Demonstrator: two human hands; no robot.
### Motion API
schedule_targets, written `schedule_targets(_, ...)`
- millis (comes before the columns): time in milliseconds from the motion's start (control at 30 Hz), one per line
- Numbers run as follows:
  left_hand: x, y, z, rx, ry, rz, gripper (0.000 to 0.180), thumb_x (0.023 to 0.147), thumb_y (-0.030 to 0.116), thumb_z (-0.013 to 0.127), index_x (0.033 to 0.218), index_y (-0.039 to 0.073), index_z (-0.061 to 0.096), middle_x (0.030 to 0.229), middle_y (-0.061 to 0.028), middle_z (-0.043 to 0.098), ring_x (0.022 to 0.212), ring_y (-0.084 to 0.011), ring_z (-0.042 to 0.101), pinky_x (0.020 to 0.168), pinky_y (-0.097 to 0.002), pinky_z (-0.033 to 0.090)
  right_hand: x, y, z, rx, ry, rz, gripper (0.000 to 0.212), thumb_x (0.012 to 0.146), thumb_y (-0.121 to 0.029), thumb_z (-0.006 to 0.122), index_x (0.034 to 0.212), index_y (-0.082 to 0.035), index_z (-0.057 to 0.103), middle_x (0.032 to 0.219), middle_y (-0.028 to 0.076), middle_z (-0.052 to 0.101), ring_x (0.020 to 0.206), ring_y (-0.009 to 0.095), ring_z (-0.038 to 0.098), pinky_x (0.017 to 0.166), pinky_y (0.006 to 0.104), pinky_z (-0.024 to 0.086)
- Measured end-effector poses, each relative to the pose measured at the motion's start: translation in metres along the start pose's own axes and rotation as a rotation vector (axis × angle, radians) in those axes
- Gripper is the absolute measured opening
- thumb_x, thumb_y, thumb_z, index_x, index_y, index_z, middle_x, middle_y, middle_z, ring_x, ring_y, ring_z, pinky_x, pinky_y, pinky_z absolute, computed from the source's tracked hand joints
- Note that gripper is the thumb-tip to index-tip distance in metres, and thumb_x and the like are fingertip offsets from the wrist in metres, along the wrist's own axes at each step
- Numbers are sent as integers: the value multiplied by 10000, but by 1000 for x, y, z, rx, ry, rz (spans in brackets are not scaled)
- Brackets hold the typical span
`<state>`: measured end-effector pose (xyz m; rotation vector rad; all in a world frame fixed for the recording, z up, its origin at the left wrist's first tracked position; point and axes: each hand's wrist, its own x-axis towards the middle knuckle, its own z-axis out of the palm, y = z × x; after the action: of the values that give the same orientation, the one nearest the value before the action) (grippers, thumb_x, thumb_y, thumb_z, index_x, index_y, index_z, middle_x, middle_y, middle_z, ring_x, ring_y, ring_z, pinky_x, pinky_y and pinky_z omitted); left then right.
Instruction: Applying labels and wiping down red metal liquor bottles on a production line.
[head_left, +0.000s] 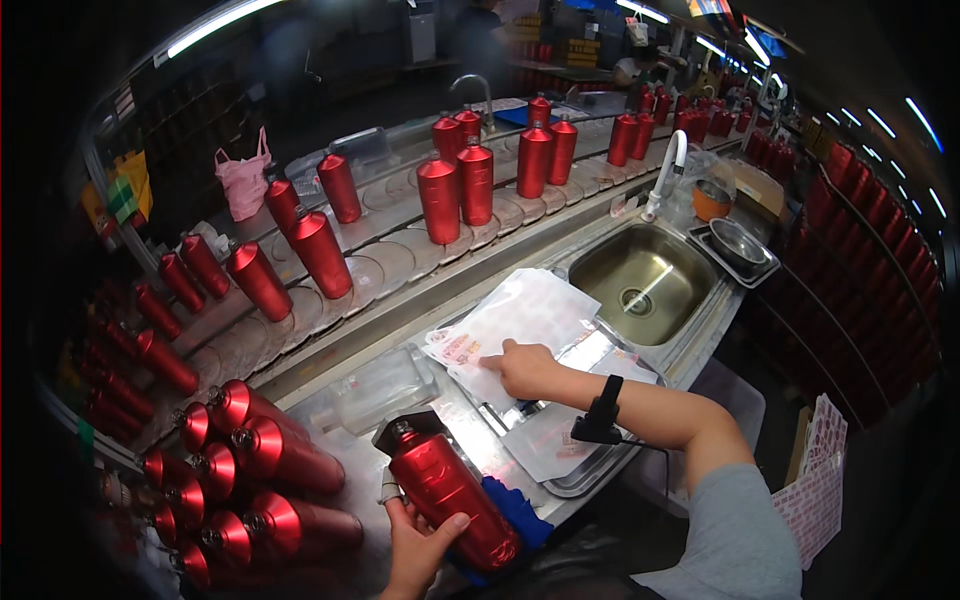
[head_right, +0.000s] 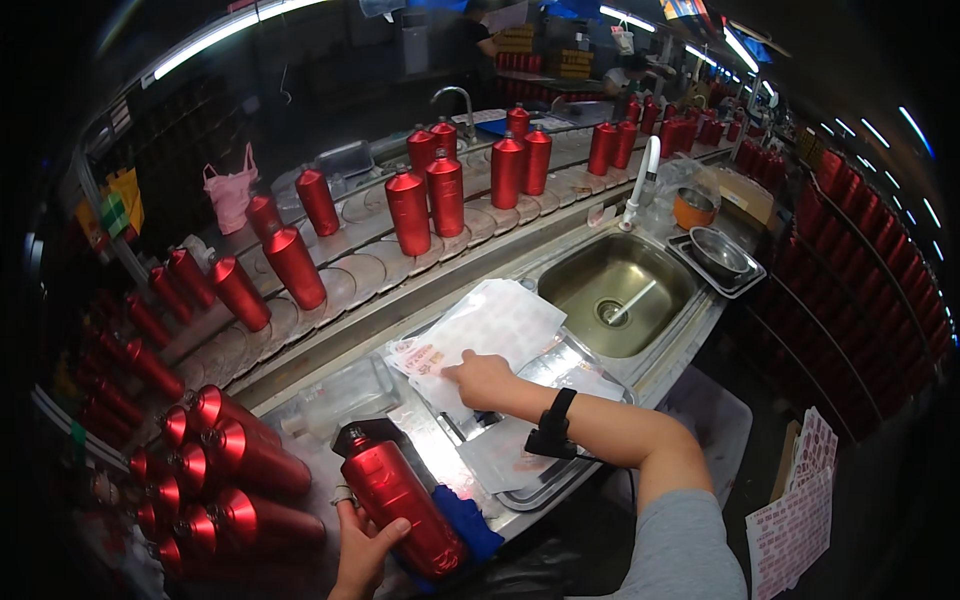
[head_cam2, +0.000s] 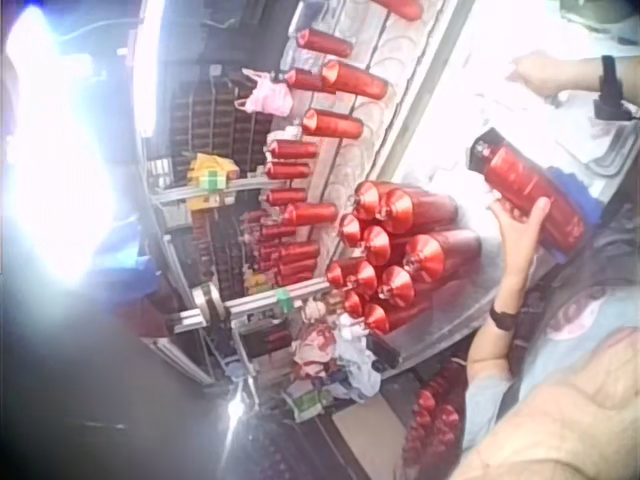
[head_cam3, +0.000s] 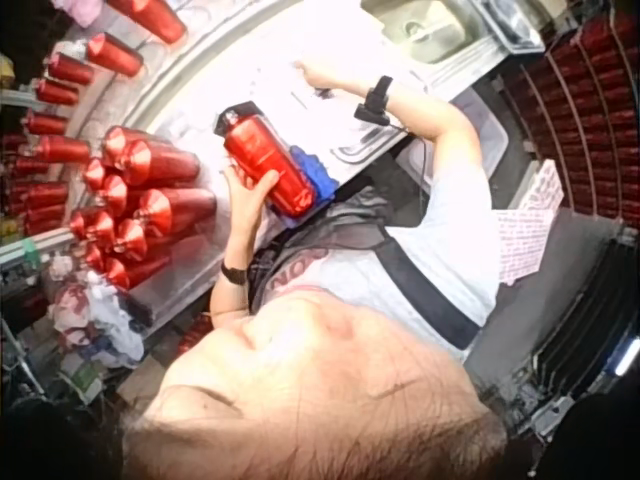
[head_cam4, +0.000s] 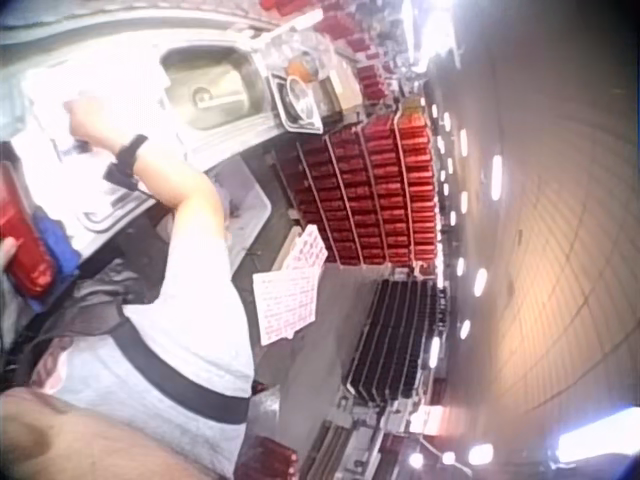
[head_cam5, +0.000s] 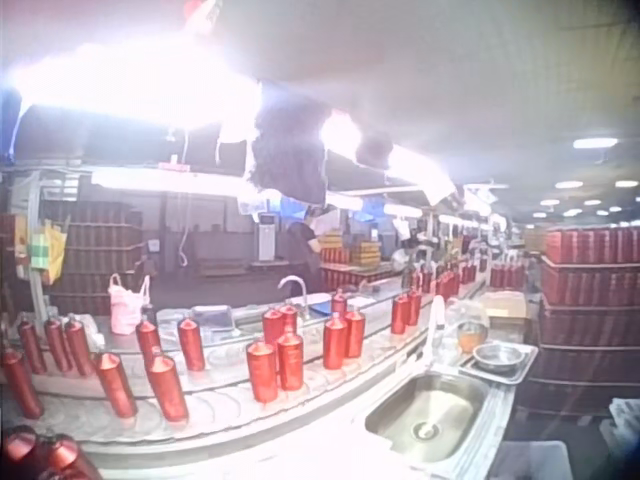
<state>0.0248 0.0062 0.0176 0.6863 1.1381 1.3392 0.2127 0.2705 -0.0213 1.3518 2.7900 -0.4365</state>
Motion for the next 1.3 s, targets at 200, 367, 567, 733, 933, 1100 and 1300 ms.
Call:
schedule_targets(200, 1, 5, 6, -25, 29, -12, 801, 744, 58, 792, 1342, 70, 259, 1278, -154, 494, 1179, -250, 536, 1005, -399, 459, -14, 43, -21, -225, 8, 62, 501, 813, -146, 555, 1291, -286, 608, 1058, 169, 603, 867, 314, 663, 716, 421, 529)
schedule_targets(367, -2, -1, 9, -26, 30, -27, 816, 738, 49, 791, 1350, 77, 252, 1290, -149, 482, 1199, -245, 520, 1008, -397, 455, -33, 110, -39, -357, 46, 111, 504, 822, -149, 569, 1291, -328, 604, 1049, 164, 597, 846, 302, 664, 701, 404, 532)
schedule_targets(567, -11, 5, 7, 62, 38, -31, 813, 774, 40, 758, 1402, 47, 241, 1293, -143, 493, 1190, -242, 518, 997, -373, 450, -30, 158, -56, -432, 228, 130, 347, 793, -151, 623, 1115, -239, 719, 1011, 151, 569, 817, 293, 668, 679, 414, 535)
schedule_targets(733, -9, 10, 16, 115, 22, -83, 853, 810, 8, 721, 1459, 46, 168, 1317, -144, 479, 1205, -243, 498, 995, -356, 445, -10, 185, -41, -51, 645, 430, 176, 727, -163, 694, 893, -147, 750, 928, 170, 634, 733, 358, 661, 683, 456, 533)
schedule_targets(933, -10, 13, 26, 112, 50, -63, 802, 808, 14, 726, 1431, 39, 223, 1314, -146, 479, 1197, -243, 502, 999, -359, 436, 10, 217, -39, 336, 493, 805, 224, 656, -267, 788, 739, -70, 724, 753, 124, 708, 721, 249, 688, 690, 380, 530)
schedule_targets(1100, -12, 13, 31, 133, 73, -79, 775, 805, 23, 733, 1411, 29, 251, 1296, -145, 500, 1183, -241, 513, 1003, -358, 432, -20, 281, -58, 478, 527, 800, 279, 630, -250, 832, 775, -39, 721, 793, 123, 716, 697, 237, 687, 659, 362, 535)
schedule_targets(1300, -10, 10, 28, 132, 84, -72, 747, 803, 35, 741, 1391, 27, 281, 1283, -143, 513, 1172, -235, 521, 997, -356, 434, -62, 328, -30, 112, 206, 969, 435, 592, -278, 856, 906, -4, 734, 939, 186, 714, 849, 307, 703, 785, 379, 552)
